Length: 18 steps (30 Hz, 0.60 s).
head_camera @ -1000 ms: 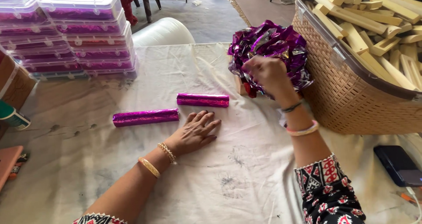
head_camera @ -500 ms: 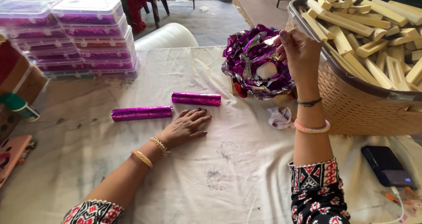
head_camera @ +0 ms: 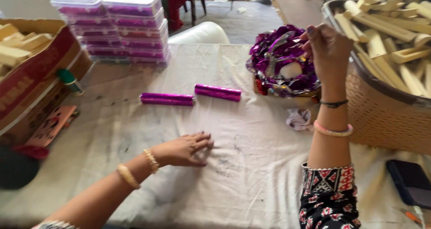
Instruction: The person wraps wooden blocks in silver and purple foil, then places the wrapped items into a clear plastic container. They also wipe the wooden blocks with a white cloth before wrapping them.
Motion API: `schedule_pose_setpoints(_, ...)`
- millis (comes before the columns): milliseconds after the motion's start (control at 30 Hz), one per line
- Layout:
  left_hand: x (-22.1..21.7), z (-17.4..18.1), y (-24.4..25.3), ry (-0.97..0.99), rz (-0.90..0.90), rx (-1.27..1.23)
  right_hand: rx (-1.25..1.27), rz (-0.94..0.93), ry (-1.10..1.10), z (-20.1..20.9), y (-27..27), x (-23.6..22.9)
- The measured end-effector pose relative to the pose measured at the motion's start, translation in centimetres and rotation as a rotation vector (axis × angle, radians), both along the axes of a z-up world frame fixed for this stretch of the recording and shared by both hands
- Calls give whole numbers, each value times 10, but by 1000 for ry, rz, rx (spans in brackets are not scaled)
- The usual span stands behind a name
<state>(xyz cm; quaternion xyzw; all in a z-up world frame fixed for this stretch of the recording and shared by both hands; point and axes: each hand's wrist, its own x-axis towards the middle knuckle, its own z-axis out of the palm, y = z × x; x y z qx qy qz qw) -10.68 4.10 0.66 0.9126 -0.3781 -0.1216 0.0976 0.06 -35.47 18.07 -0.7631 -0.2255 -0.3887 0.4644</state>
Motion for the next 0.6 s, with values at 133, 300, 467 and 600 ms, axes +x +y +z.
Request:
schedule_pose_setpoints(133, -76, 81, 49, 258, 140, 99, -98, 29, -46, -8, -2, 11)
schedule_pose_setpoints(300, -144, 149, 143, 220, 643, 292, -169, 63, -43, -6, 7, 1)
schedule_pose_setpoints(467, -174, 35, 354, 160, 1044, 644, -130, 109, 116, -7, 15, -1)
schedule_pose_setpoints(600, -307, -25, 590, 4, 1127, 804, -119, 142, 201, -11, 14, 5)
